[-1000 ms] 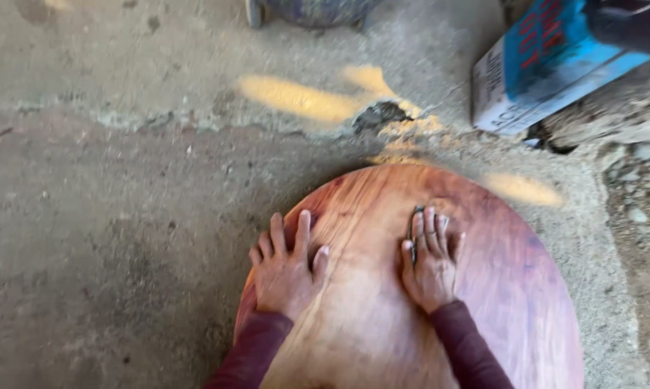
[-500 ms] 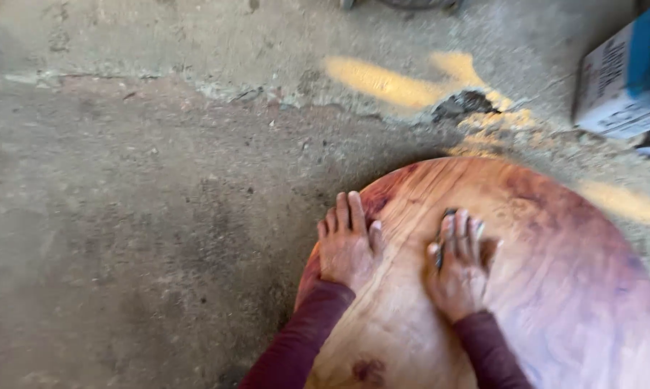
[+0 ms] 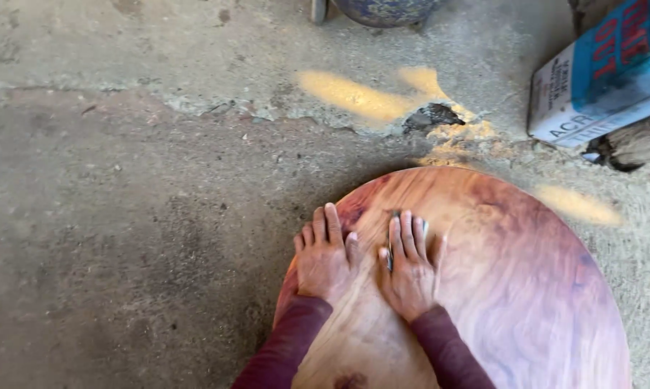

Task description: Sanding a circular wooden table top with sandpaper.

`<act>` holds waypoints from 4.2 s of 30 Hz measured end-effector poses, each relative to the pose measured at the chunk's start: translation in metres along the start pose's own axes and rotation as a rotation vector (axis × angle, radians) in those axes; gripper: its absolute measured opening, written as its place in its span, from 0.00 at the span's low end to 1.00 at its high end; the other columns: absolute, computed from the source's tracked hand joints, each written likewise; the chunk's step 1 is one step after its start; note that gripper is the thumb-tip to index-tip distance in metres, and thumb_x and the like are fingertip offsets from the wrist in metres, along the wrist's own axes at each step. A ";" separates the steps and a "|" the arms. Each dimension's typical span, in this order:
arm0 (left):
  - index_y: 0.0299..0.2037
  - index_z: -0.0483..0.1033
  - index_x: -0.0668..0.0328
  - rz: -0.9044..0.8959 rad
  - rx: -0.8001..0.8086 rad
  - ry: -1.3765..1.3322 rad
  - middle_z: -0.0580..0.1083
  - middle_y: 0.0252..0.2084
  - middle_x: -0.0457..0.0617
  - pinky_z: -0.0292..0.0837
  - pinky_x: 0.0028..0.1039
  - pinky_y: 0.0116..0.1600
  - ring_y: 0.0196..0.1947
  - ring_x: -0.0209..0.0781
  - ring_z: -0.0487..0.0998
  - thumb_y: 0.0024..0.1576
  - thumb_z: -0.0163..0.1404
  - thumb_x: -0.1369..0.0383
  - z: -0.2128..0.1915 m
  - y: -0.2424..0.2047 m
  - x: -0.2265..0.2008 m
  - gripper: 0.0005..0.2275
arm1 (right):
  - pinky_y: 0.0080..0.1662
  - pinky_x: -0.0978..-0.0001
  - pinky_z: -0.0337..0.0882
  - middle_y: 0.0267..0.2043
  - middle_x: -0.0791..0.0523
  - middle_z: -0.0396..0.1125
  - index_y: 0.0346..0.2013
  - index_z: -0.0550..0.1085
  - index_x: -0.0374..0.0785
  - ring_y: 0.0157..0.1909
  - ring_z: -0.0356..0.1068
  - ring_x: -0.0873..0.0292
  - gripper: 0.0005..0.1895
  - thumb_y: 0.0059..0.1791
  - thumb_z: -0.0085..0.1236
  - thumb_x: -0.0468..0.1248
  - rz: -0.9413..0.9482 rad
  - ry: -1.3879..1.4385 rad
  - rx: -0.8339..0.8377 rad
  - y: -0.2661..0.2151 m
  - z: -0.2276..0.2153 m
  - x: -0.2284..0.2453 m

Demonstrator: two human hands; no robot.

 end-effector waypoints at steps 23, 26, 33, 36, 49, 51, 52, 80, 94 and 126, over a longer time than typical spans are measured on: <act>0.68 0.62 0.76 -0.074 -0.131 -0.318 0.71 0.62 0.69 0.65 0.47 0.63 0.58 0.63 0.73 0.69 0.34 0.57 0.003 -0.005 0.016 0.26 | 0.71 0.31 0.29 0.79 0.46 0.45 0.72 0.59 0.37 0.79 0.42 0.44 0.33 0.55 0.39 0.49 -0.015 -0.062 -0.031 0.055 0.041 0.020; 0.67 0.63 0.74 -0.103 -0.104 -0.330 0.71 0.62 0.67 0.64 0.48 0.63 0.58 0.63 0.73 0.67 0.34 0.56 0.005 -0.002 0.016 0.27 | 0.72 0.31 0.29 0.79 0.49 0.47 0.73 0.59 0.40 0.80 0.43 0.46 0.34 0.54 0.40 0.50 -0.169 -0.036 -0.008 0.034 0.031 0.038; 0.64 0.67 0.73 -0.049 -0.133 -0.251 0.72 0.61 0.67 0.65 0.48 0.62 0.57 0.64 0.73 0.68 0.34 0.57 0.011 0.002 0.022 0.25 | 0.71 0.31 0.27 0.77 0.53 0.50 0.71 0.60 0.44 0.79 0.42 0.50 0.31 0.55 0.39 0.51 -0.024 -0.120 0.125 0.115 0.033 0.011; 0.63 0.68 0.74 -0.057 -0.132 -0.282 0.73 0.60 0.68 0.66 0.48 0.61 0.56 0.64 0.74 0.68 0.35 0.57 0.007 -0.002 0.018 0.25 | 0.72 0.35 0.28 0.76 0.51 0.51 0.70 0.62 0.42 0.78 0.44 0.46 0.31 0.54 0.39 0.51 -0.201 -0.050 0.106 0.073 0.038 0.036; 0.57 0.73 0.75 -0.060 -0.224 -0.290 0.75 0.56 0.68 0.69 0.46 0.60 0.55 0.64 0.76 0.68 0.38 0.58 0.014 -0.002 0.021 0.23 | 0.71 0.31 0.33 0.76 0.49 0.52 0.71 0.60 0.48 0.74 0.51 0.42 0.29 0.56 0.31 0.50 0.199 -0.539 0.488 0.119 0.016 -0.151; 0.56 0.73 0.75 -0.074 -0.217 -0.272 0.75 0.56 0.68 0.70 0.47 0.60 0.54 0.64 0.76 0.67 0.39 0.58 0.011 -0.005 0.018 0.23 | 0.70 0.34 0.32 0.77 0.49 0.49 0.71 0.58 0.47 0.76 0.46 0.41 0.30 0.56 0.32 0.51 0.075 -0.576 0.411 0.100 0.037 -0.123; 0.56 0.74 0.75 -0.055 -0.215 -0.240 0.75 0.55 0.68 0.70 0.47 0.59 0.53 0.64 0.77 0.66 0.40 0.58 0.011 -0.002 0.017 0.22 | 0.70 0.38 0.32 0.78 0.48 0.46 0.72 0.56 0.46 0.77 0.42 0.39 0.31 0.55 0.33 0.53 -0.030 -0.590 0.313 0.090 0.047 -0.111; 0.62 0.68 0.71 -0.123 -0.090 -0.164 0.73 0.56 0.63 0.69 0.49 0.56 0.51 0.62 0.75 0.66 0.38 0.56 0.008 -0.007 0.006 0.24 | 0.73 0.32 0.29 0.80 0.44 0.42 0.73 0.53 0.31 0.81 0.36 0.43 0.37 0.55 0.37 0.52 0.001 -0.083 -0.021 -0.140 -0.020 0.015; 0.58 0.74 0.67 -0.258 0.254 -1.082 0.74 0.55 0.54 0.68 0.35 0.60 0.56 0.43 0.73 0.65 0.45 0.57 -0.096 -0.168 -0.056 0.20 | 0.59 0.41 0.70 0.53 0.50 0.73 0.54 0.70 0.32 0.54 0.73 0.48 0.25 0.56 0.43 0.52 1.281 1.901 -0.201 -0.214 -0.129 0.005; 0.59 0.72 0.60 0.044 0.304 -0.108 0.67 0.56 0.59 0.62 0.50 0.59 0.55 0.59 0.65 0.51 0.59 0.61 -0.112 -0.155 0.010 0.25 | 0.71 0.42 0.54 0.66 0.49 0.62 0.60 0.74 0.42 0.68 0.60 0.42 0.29 0.48 0.58 0.51 0.373 -0.065 -0.209 -0.287 -0.082 -0.008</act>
Point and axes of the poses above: each hand's wrist, its own y-axis towards the middle knuckle, its own z-axis out of the palm, x = y × z, the point moved 2 cm from there along y, towards the middle knuckle
